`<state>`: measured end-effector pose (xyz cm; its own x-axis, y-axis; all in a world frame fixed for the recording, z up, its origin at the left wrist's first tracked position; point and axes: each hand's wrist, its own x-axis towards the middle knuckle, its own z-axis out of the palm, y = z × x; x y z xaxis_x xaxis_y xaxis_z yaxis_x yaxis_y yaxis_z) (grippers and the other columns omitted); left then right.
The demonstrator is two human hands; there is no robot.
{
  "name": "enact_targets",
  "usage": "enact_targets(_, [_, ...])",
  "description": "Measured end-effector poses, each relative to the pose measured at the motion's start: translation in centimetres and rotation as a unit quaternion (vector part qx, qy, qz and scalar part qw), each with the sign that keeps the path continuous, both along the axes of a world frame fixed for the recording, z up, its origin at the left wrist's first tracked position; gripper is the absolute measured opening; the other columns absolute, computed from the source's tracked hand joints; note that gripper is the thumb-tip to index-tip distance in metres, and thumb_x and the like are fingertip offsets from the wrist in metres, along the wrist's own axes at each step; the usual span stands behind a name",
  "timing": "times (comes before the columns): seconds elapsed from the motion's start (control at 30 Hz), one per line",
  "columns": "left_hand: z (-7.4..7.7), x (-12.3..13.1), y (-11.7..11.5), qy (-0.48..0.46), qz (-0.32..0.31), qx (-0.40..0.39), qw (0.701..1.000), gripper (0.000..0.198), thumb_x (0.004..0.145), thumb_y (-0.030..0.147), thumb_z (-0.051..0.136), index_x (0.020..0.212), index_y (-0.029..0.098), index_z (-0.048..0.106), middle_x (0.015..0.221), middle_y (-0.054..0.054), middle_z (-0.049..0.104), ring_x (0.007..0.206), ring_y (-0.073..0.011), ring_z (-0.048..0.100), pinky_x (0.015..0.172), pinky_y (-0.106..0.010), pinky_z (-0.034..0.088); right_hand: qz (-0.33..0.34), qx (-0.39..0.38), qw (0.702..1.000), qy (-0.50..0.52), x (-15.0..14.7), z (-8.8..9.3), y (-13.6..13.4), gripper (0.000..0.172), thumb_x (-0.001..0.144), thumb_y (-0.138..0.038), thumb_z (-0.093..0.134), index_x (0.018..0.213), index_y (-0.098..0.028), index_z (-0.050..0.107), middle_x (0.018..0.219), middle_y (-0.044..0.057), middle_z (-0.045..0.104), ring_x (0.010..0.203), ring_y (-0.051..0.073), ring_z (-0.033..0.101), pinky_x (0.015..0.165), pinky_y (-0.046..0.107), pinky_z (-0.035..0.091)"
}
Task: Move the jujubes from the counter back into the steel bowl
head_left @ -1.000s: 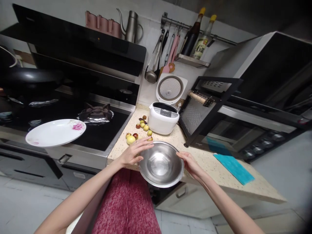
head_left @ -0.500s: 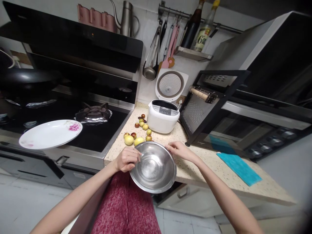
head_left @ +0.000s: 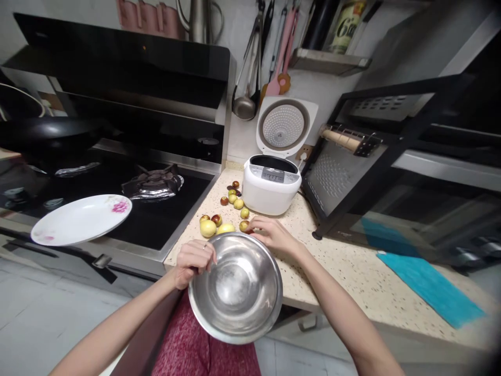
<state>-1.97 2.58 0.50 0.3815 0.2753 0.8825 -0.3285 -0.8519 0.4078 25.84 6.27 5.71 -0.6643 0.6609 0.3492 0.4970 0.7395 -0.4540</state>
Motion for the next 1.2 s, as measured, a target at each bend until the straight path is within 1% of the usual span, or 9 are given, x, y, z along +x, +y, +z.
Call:
enact_targets(0.1, [-0.3,-0.3,0.2,0.011,0.003,0.025,1.000,0.065,0.107,0.057,0.028,0.056,0.021,0.042,0.044,-0.001,0.051,0.040,-0.0151,0.055,0.056,-0.031,0.056,0.001,0.013,0.999,-0.038,0.4,0.1,-0.3,0.018,0.100,-0.024,0.064,0.112,-0.021,0.077,0.112,0.009,0.074,0.103,0.024,0.069,0.091,0.037,0.054])
enact_targets(0.23, [-0.6,-0.2,0.3,0.003,-0.003,0.031,1.000,0.062,0.107,0.057,0.031,0.058,0.021,0.044,0.045,-0.001,0.051,0.038,-0.0148,0.053,0.052,-0.030,0.054,-0.011,0.015,0.998,-0.061,0.1,-0.4,0.0,0.024,0.097,-0.014,0.064,0.116,-0.022,0.077,0.115,0.010,0.073,0.103,0.024,0.069,0.090,0.038,0.055])
enact_targets(0.4, [-0.4,0.0,0.1,0.004,-0.013,0.007,1.000,0.061,0.107,0.056,0.033,0.058,0.020,0.043,0.044,-0.001,0.048,0.038,-0.0143,0.051,0.051,-0.030,0.052,-0.002,-0.002,0.998,-0.069,-0.2,-1.1,-0.1,0.028,0.100,-0.014,0.060,0.123,-0.023,0.073,0.122,0.011,0.071,0.104,0.024,0.070,0.089,0.037,0.056])
enact_targets(0.5, [-0.2,0.0,0.0,0.012,-0.010,-0.005,1.000,0.061,0.107,0.056,0.035,0.058,0.020,0.042,0.044,-0.001,0.048,0.039,-0.0140,0.052,0.052,-0.030,0.052,-0.020,0.009,0.999,-0.038,0.3,-0.6,0.0,0.027,0.097,-0.018,0.065,0.123,-0.022,0.073,0.120,0.011,0.071,0.102,0.025,0.070,0.088,0.039,0.057])
enact_targets(0.63, [0.2,0.0,0.0,0.051,-0.005,0.009,0.999,0.059,0.107,0.055,0.034,0.060,0.020,0.042,0.045,-0.001,0.051,0.040,-0.0145,0.054,0.056,-0.031,0.054,-0.050,0.031,0.995,0.080,0.8,0.7,-0.2,0.029,0.096,-0.026,0.070,0.124,-0.022,0.072,0.118,0.011,0.071,0.105,0.026,0.070,0.092,0.041,0.056])
enact_targets(0.77, [0.3,0.2,0.1,0.072,0.006,0.026,0.997,0.056,0.107,0.051,0.035,0.061,0.021,0.043,0.046,-0.001,0.053,0.042,-0.0149,0.054,0.059,-0.032,0.055,0.023,0.007,0.989,0.148,-0.2,1.2,-1.3,0.032,0.092,-0.030,0.077,0.122,-0.022,0.073,0.118,0.010,0.074,0.110,0.026,0.069,0.097,0.042,0.056])
enact_targets(0.93, [0.2,0.3,0.5,0.081,0.007,0.070,0.994,0.052,0.108,0.042,0.031,0.063,0.021,0.048,0.050,-0.002,0.058,0.045,-0.0160,0.058,0.063,-0.033,0.056,0.129,-0.048,0.986,0.091,-1.9,0.5,-2.5,0.032,0.092,-0.029,0.076,0.123,-0.022,0.072,0.118,0.010,0.074,0.109,0.024,0.070,0.098,0.041,0.056])
enact_targets(1.03, [0.3,0.1,0.6,0.092,0.020,0.076,0.993,0.055,0.109,0.041,0.028,0.063,0.020,0.049,0.052,-0.004,0.061,0.048,-0.0161,0.061,0.067,-0.033,0.057,0.156,-0.076,0.983,0.057,-2.2,0.3,-2.6,0.031,0.094,-0.029,0.075,0.123,-0.021,0.072,0.121,0.010,0.074,0.111,0.023,0.070,0.100,0.041,0.055])
enact_targets(1.2, [0.4,-0.2,0.6,0.110,0.029,0.083,0.990,0.057,0.110,0.039,0.026,0.063,0.019,0.051,0.054,-0.005,0.065,0.050,-0.0159,0.064,0.069,-0.034,0.057,0.169,-0.095,0.981,0.022,-2.2,0.3,-2.5,0.027,0.095,-0.025,0.071,0.122,-0.021,0.073,0.120,0.009,0.074,0.110,0.022,0.070,0.100,0.040,0.054])
